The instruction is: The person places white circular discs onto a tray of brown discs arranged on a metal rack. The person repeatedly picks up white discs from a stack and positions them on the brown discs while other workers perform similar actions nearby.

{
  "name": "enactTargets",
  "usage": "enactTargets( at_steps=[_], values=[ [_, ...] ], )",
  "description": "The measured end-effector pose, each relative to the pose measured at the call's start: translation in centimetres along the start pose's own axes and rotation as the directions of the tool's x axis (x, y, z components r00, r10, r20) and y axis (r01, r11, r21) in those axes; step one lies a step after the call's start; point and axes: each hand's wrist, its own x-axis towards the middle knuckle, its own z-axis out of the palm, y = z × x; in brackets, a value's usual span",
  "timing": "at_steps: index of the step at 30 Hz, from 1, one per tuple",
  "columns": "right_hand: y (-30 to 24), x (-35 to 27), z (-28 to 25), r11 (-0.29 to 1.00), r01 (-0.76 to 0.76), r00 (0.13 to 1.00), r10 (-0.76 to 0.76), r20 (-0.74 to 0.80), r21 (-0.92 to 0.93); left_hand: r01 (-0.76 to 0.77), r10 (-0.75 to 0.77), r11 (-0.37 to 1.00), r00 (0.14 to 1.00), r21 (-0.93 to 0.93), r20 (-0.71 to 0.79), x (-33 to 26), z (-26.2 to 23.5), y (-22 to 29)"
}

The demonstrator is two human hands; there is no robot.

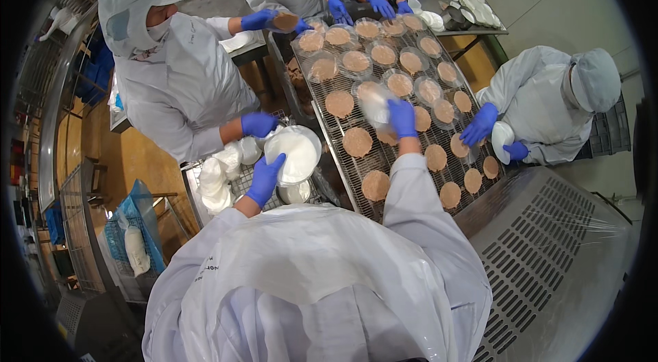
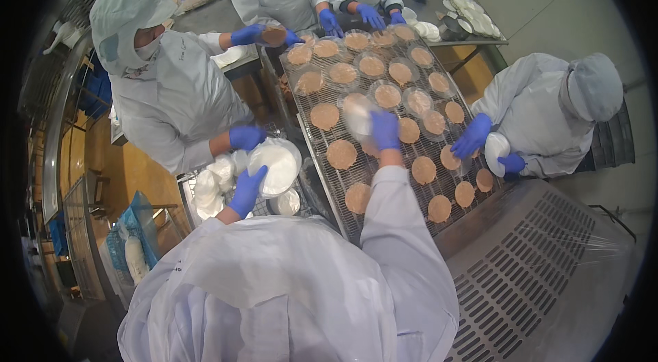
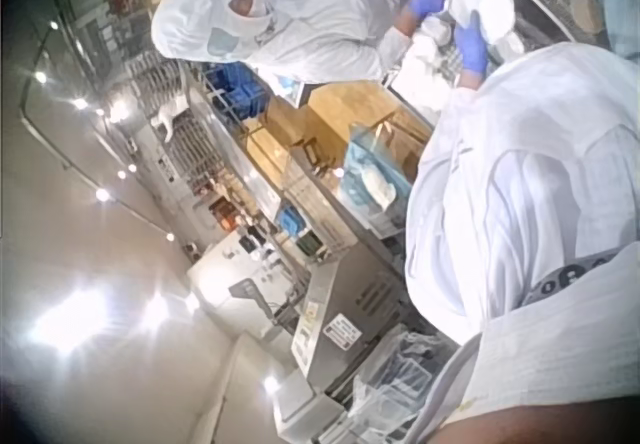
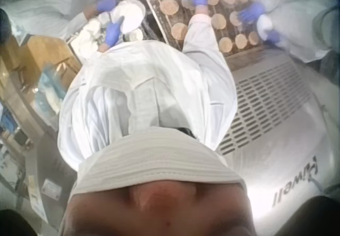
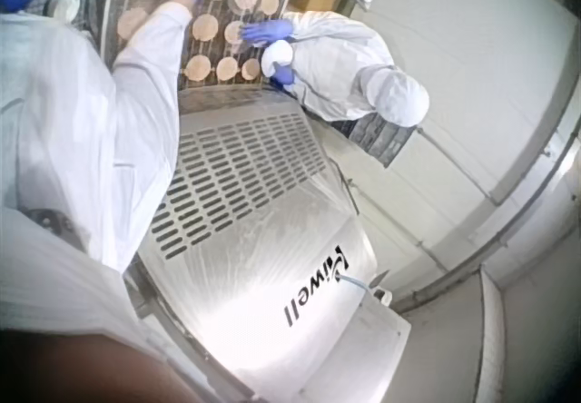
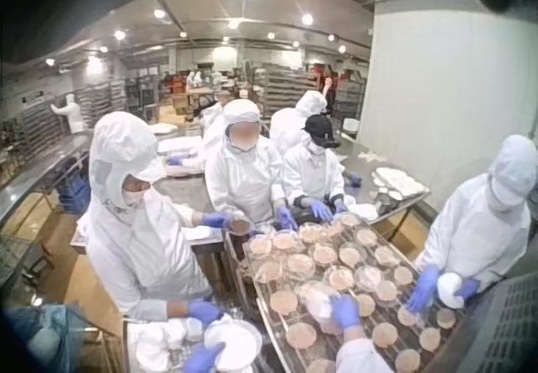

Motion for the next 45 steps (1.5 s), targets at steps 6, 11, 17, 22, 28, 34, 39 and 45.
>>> enactTargets(
  at_steps=[6, 11, 17, 22, 28, 34, 39, 45],
  values=[
    [11.8, -3.1, 7.0, 0.853, -0.462, 0.837, 0.51, 0.199, -0.242, 0.022, -0.02, 0.999, 0.997, -0.03, 0.077, 0.5, 0.7, -0.4],
    [1.4, 0.0, 2.8, 0.883, -0.469, 0.805, 0.412, 0.427, 0.032, 0.026, -0.026, 1.0, 0.998, 0.0, 0.056, 0.1, 0.8, 0.3],
    [-2.1, 1.9, 4.8, 0.845, -0.387, 0.873, 0.207, 0.442, 0.368, -0.006, 0.006, 1.0, 0.999, 0.004, 0.044, 0.1, 0.1, -0.3],
    [6.6, 2.3, 9.4, 0.906, -0.361, 0.927, 0.375, 0.027, -0.22, -0.013, 0.01, 0.999, 0.998, 0.039, 0.061, 0.0, 0.5, 0.4],
    [4.8, -0.6, 6.8, 0.841, -0.501, 0.866, 0.485, 0.125, 0.205, 0.003, -0.006, 0.994, 1.0, 0.107, 0.029, 0.4, -0.3, 0.2],
    [3.1, -2.1, -0.6, 0.777, -0.612, 0.79, 0.598, 0.132, 0.148, 0.01, -0.013, 0.998, 0.999, 0.067, 0.048, 0.3, -0.7, -0.8],
    [2.6, -2.4, 4.5, 0.841, -0.536, 0.763, 0.519, 0.385, -0.07, 0.006, -0.01, 0.998, 0.997, 0.064, 0.074, 0.9, -0.1, -1.3],
    [-2.0, 6.6, 7.8, 0.959, -0.28, 0.891, 0.244, 0.382, 0.041, 0.023, -0.023, 1.0, 0.999, -0.001, 0.022, 0.2, -0.8, -1.1]
  ],
)
